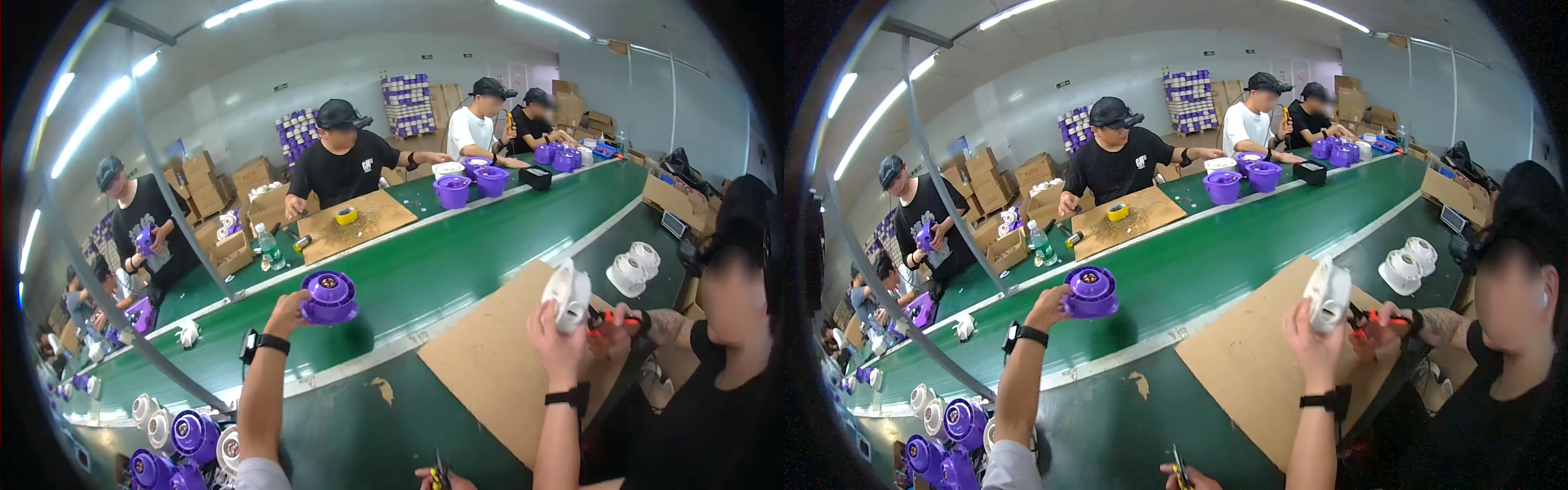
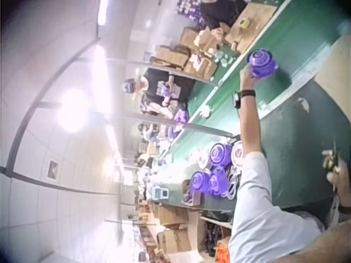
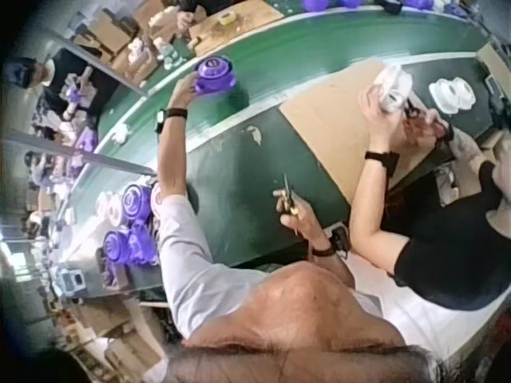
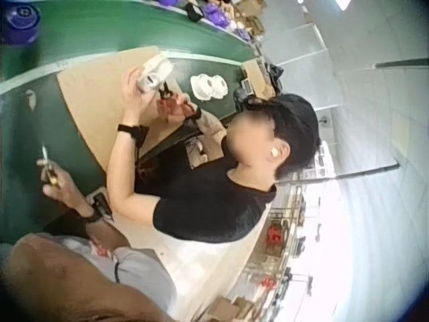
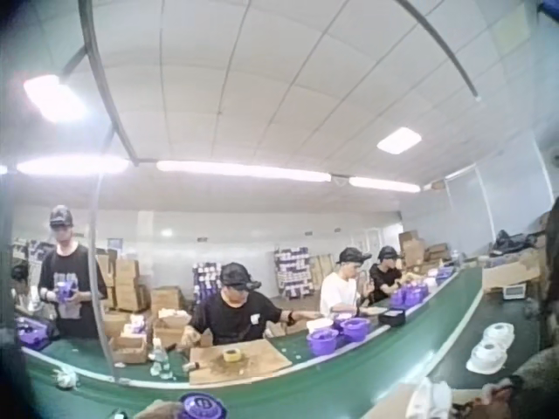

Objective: Assembling internal wiring and components into plastic housings on a factory assembly line.

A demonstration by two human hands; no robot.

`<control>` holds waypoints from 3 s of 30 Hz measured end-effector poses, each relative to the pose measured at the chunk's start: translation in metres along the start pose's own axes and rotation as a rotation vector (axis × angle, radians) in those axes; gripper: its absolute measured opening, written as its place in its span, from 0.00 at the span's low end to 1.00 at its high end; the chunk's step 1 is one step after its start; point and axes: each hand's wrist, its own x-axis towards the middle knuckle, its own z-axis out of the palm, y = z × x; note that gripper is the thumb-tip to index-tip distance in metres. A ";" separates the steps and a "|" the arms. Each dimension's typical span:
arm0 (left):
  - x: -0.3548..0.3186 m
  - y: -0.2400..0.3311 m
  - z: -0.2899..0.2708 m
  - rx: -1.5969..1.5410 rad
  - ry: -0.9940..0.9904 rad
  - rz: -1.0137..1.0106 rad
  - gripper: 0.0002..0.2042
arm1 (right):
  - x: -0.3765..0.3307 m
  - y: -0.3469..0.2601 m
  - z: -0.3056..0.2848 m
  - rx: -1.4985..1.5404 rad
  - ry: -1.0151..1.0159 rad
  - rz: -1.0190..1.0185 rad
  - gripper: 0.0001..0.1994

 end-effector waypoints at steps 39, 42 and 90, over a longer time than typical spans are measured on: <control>-0.393 -0.114 -0.065 0.462 -0.252 0.698 0.27 | -0.065 -0.019 0.138 -1.294 -0.103 -0.087 0.26; -0.378 -0.094 -0.081 0.641 -0.298 0.508 0.26 | -0.067 -0.016 0.151 -1.420 -0.084 -0.241 0.27; -0.368 -0.077 -0.030 1.138 0.214 0.824 0.23 | -0.056 -0.019 0.165 -1.771 -0.076 -0.465 0.22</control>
